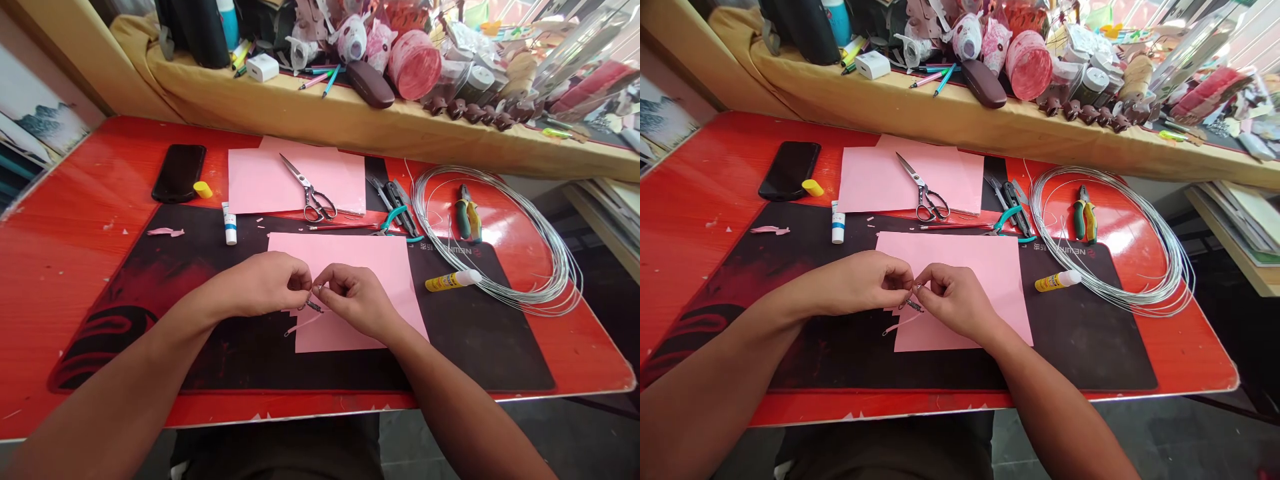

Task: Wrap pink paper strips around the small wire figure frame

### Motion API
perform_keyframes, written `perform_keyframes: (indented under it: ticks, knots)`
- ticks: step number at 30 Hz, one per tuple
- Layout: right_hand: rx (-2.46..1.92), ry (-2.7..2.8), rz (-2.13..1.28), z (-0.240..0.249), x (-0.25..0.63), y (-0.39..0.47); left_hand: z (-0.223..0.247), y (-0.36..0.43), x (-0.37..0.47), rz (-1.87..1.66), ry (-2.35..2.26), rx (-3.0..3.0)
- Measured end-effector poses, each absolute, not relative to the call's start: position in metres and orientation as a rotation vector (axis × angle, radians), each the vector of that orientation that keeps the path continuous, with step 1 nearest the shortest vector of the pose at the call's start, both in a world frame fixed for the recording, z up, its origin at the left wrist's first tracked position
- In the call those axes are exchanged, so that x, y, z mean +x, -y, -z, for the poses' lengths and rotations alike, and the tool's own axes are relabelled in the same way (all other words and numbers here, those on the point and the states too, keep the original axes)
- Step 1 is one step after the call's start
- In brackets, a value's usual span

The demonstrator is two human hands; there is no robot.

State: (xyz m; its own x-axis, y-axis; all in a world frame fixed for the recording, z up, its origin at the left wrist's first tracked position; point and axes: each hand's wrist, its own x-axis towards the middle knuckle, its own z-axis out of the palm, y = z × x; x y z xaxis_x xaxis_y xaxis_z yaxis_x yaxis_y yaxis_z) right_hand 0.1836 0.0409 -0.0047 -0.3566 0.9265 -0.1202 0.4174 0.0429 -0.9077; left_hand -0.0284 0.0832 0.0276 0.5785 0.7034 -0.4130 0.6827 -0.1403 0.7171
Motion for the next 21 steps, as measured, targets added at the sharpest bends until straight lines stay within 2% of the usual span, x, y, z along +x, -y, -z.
perform_keyframes:
  ticks: [14,21]
  knots:
    - [-1.366,1.806,-1.305,0.0078,0.1828,-0.042,-0.023,-0.0774,-0.0228,-0.042,-1.23,1.977]
    - [-1.344,1.787,-1.328,0.0052,0.1866,-0.0446,-0.023,-0.0813,-0.0259,-0.116,-1.195,1.755]
